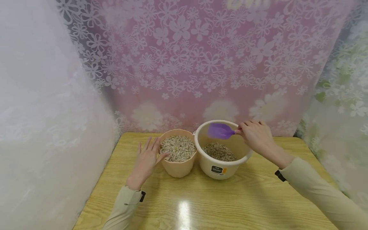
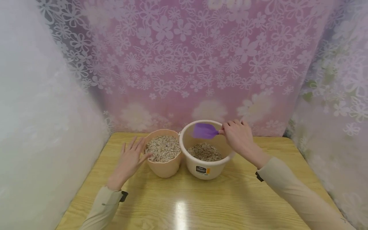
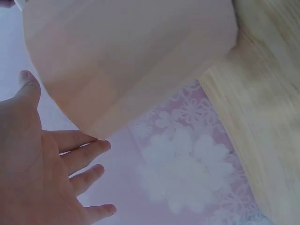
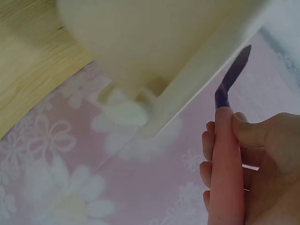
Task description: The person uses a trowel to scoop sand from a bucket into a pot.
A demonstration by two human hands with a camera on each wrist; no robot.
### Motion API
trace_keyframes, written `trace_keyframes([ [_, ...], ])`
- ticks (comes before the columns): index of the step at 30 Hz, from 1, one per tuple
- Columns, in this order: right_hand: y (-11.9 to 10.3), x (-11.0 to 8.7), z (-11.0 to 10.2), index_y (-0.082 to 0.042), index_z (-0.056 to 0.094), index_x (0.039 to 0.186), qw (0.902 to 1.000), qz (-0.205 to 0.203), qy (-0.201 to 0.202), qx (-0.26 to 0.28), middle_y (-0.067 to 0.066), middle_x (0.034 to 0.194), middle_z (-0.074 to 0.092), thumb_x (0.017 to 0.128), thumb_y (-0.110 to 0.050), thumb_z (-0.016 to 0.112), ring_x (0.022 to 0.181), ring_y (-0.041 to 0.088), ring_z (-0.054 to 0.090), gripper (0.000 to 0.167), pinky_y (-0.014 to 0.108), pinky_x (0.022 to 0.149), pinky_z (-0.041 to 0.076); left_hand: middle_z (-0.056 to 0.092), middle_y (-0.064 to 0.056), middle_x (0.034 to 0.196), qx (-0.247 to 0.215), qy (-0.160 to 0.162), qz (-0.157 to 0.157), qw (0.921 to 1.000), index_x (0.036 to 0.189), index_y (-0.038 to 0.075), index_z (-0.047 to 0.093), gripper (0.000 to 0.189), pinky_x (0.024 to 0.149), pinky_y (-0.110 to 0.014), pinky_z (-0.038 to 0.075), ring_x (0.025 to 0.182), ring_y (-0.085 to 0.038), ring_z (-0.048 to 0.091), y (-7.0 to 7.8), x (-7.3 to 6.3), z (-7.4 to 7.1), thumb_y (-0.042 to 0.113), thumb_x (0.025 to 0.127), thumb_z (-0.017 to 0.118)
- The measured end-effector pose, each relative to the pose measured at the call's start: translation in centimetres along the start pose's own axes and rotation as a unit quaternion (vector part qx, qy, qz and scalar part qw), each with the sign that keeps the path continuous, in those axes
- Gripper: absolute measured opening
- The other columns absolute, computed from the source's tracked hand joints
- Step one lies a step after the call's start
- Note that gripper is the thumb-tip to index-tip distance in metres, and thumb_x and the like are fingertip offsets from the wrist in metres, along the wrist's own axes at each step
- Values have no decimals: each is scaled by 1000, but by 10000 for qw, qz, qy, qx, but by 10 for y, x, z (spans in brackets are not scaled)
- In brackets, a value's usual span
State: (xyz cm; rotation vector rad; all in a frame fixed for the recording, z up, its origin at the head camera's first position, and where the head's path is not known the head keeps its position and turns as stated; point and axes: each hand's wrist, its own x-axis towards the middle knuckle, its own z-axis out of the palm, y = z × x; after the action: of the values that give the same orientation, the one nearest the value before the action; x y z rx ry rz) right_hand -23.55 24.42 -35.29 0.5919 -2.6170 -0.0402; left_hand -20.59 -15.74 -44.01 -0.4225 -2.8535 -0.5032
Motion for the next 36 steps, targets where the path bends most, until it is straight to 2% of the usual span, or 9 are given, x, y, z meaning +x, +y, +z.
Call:
trace_keyframes([
  [5, 10, -3, 12, -5, 63, 81, 9931, -626, 650, -751, 9, 79, 67, 90, -24, 76, 68, 25, 49, 25, 34, 61, 34, 32, -15, 163, 102, -18, 118, 9999, 160, 7, 28, 82, 122, -65, 7, 155, -35, 15, 23, 14, -6, 58, 101, 51],
  [9, 14, -2, 23, -2, 61, 81, 9828, -1030, 1033, -1135, 12, 80, 66, 86, -22, 78, 69, 27, 52, 27, 35, 61, 34, 33, -14, 163, 66, 11, 451, 9990, 160, 7, 30, 82, 122, -64, 10, 154, -36, 20, 50, 28, -6, 57, 100, 53],
  [12, 13, 1, 30, -1, 64, 85, 9799, -1137, 1055, -1257, 14, 85, 68, 83, -23, 81, 75, 30, 59, 28, 36, 63, 39, 29, -12, 165, 187, -42, 678, 9975, 161, 7, 27, 84, 123, -62, 10, 154, -34, 19, 71, 35, -5, 60, 99, 51],
  [16, 8, 7, 35, -1, 68, 88, 9775, -1241, 835, -1487, 14, 89, 70, 81, -24, 82, 81, 31, 62, 28, 39, 69, 44, 23, -12, 167, 249, -93, 917, 9954, 162, 5, 22, 89, 123, -60, 12, 156, -30, 15, 94, 41, 1, 63, 99, 48],
  [19, 4, 11, 37, -3, 71, 88, 9684, -1401, 620, -1969, 12, 90, 70, 82, -17, 83, 84, 30, 62, 19, 41, 78, 49, 13, -14, 169, 282, -220, 1023, 9941, 163, 4, 13, 94, 123, -61, 12, 156, -28, 8, 105, 43, 7, 66, 99, 43],
  [23, 0, 18, 40, -5, 75, 83, 9515, -1577, 300, -2623, 10, 84, 69, 85, -8, 82, 82, 27, 59, 8, 39, 83, 48, 2, -15, 169, 518, -325, 1054, 9926, 162, 1, 6, 100, 123, -60, 10, 156, -27, 3, 113, 44, 17, 71, 98, 37],
  [26, -4, 22, 44, -7, 73, 73, 9437, -1665, 78, -2857, 7, 77, 67, 85, -7, 81, 76, 25, 54, 15, 36, 78, 44, 7, -17, 168, 624, -284, 1058, 9920, 161, -2, 12, 102, 123, -61, 12, 156, -28, 6, 115, 45, 22, 73, 96, 37],
  [31, -9, 25, 52, -8, 61, 57, 9371, -1762, -37, -3011, 6, 67, 66, 87, -7, 78, 68, 23, 50, 35, 33, 73, 39, 16, -18, 167, 611, -325, 997, 9926, 160, -3, 19, 103, 123, -60, 13, 156, -29, 11, 115, 45, 27, 76, 95, 36],
  [36, -8, 24, 61, -9, 59, 55, 9364, -1699, -164, -3065, 5, 67, 68, 88, -9, 77, 68, 24, 51, 38, 33, 73, 38, 17, -17, 167, 651, -294, 1033, 9921, 160, -1, 19, 103, 123, -59, 15, 156, -28, 12, 116, 46, 30, 77, 94, 33],
])
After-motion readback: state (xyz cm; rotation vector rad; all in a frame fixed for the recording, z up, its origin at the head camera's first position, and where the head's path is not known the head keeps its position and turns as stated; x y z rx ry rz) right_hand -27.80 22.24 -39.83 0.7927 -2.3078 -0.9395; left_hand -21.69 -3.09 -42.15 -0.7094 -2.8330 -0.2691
